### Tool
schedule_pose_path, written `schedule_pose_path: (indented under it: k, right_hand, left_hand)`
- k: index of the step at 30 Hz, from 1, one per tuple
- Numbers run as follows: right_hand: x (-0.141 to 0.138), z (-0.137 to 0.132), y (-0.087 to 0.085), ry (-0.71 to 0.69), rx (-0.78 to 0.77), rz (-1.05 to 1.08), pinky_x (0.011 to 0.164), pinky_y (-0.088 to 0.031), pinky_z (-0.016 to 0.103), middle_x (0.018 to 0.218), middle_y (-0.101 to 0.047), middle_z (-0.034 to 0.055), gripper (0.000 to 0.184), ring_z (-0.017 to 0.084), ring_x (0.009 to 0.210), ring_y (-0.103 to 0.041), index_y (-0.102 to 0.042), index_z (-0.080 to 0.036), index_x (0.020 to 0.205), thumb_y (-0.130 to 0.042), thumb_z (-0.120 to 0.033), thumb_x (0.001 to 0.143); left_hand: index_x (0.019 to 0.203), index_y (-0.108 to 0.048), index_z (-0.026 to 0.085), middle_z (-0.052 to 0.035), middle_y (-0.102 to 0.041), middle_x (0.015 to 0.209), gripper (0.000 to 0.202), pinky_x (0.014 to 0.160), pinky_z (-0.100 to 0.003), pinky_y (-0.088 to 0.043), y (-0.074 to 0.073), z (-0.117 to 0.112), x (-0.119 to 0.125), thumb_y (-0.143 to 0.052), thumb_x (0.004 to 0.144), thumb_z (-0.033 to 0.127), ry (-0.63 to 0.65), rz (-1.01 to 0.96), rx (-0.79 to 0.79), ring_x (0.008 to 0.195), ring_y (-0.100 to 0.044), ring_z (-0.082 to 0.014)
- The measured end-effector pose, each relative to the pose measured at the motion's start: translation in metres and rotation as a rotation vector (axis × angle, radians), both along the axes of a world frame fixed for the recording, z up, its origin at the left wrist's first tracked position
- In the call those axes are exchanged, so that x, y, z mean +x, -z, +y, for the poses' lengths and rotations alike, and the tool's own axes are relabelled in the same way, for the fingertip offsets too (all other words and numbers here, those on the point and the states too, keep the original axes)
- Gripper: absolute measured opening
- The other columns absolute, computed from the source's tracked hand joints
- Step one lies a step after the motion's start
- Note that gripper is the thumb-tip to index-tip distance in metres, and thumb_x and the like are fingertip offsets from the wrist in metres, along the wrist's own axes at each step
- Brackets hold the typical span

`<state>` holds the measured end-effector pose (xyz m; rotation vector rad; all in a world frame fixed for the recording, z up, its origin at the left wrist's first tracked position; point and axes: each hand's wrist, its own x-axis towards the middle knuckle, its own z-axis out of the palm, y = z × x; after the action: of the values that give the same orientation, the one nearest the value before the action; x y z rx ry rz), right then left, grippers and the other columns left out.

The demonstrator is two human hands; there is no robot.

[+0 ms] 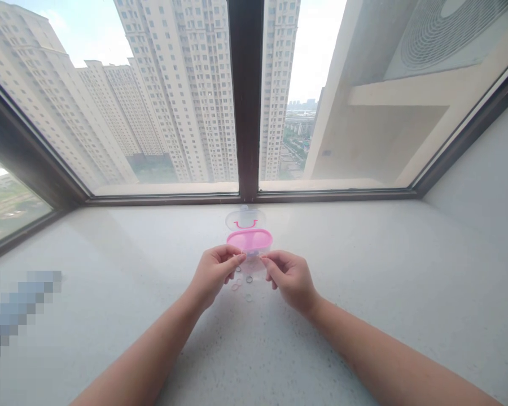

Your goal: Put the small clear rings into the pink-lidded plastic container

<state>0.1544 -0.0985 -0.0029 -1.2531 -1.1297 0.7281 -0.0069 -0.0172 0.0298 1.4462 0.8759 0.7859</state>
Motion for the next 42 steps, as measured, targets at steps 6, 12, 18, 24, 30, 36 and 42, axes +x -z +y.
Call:
schedule_pose_path:
  k: [6,12,18,24,30,36,42]
  right_hand:
    - [-0.0002,-0.0005,-0.0017,0.009,0.004,-0.003,0.038,-0.040,0.021,0.052,-0.057,-0.0006,0.026,0.009,0.039,-0.049,-0.069,-0.014,0.084,-0.060,-0.038,0.083]
    - [0.0016,0.0006,0.0003,0.011,0.010,-0.001,0.038,-0.039,0.020,0.052,-0.058,-0.0008,0.023,0.009,0.039,-0.049,-0.068,-0.014,0.083,-0.060,-0.035,0.084]
    - [0.0022,0.0001,0.0003,0.010,0.013,0.007,0.038,-0.039,0.020,0.052,-0.057,-0.0012,0.022,0.009,0.039,-0.049,-0.068,-0.014,0.084,-0.059,-0.034,0.084]
    - [0.0033,0.0010,0.0001,-0.008,0.007,0.020,0.038,-0.038,0.019,0.052,-0.056,-0.0015,0.021,0.008,0.039,-0.048,-0.067,-0.013,0.084,-0.059,-0.033,0.084]
    - [0.0051,0.0051,0.0036,-0.009,0.000,0.035,0.037,-0.037,0.017,0.051,-0.055,-0.0023,0.021,0.007,0.038,-0.047,-0.066,-0.012,0.080,-0.059,-0.032,0.084]
    - [0.0050,0.0057,0.0029,-0.010,-0.014,0.052,0.037,-0.036,0.018,0.050,-0.055,-0.0024,0.021,0.007,0.038,-0.046,-0.065,-0.012,0.079,-0.060,-0.032,0.082]
    - [0.0044,0.0061,0.0017,-0.008,-0.016,0.044,0.037,-0.037,0.018,0.050,-0.054,-0.0022,0.022,0.007,0.038,-0.046,-0.064,-0.012,0.076,-0.060,-0.032,0.082]
  left_hand:
    - [0.075,-0.064,0.015,0.0056,-0.045,0.046,0.026,0.038,-0.017,-0.025,-0.0016,-0.0001,0.0002,-0.073,0.069,0.038,0.002,-0.003,0.005,0.042,-0.038,-0.0067]
    - [0.076,-0.065,0.014,0.0055,-0.043,0.046,0.025,0.039,-0.017,-0.024,-0.0006,0.0022,-0.0013,-0.071,0.072,0.038,0.007,0.001,0.018,0.043,-0.037,-0.0060]
    - [0.076,-0.064,0.014,0.0057,-0.043,0.045,0.024,0.040,-0.016,-0.024,-0.0036,0.0006,-0.0011,-0.070,0.073,0.037,0.009,-0.004,0.015,0.043,-0.037,-0.0057]
    - [0.076,-0.064,0.013,0.0050,-0.045,0.047,0.026,0.040,-0.017,-0.025,-0.0050,-0.0016,-0.0003,-0.071,0.072,0.037,0.011,0.007,0.036,0.044,-0.038,-0.0062]
    - [0.077,-0.065,0.013,0.0052,-0.045,0.047,0.026,0.041,-0.017,-0.026,-0.0026,0.0004,-0.0013,-0.069,0.073,0.038,0.006,0.010,0.056,0.044,-0.038,-0.0063]
    - [0.080,-0.065,0.013,0.0048,-0.047,0.047,0.026,0.042,-0.018,-0.029,0.0010,0.0037,-0.0045,-0.067,0.076,0.038,-0.070,0.043,0.167,0.045,-0.040,-0.0070]
    - [0.080,-0.066,0.013,0.0038,-0.049,0.048,0.027,0.042,-0.018,-0.030,0.0026,0.0059,-0.0062,-0.066,0.076,0.040,-0.100,0.067,0.203,0.046,-0.042,-0.0078]
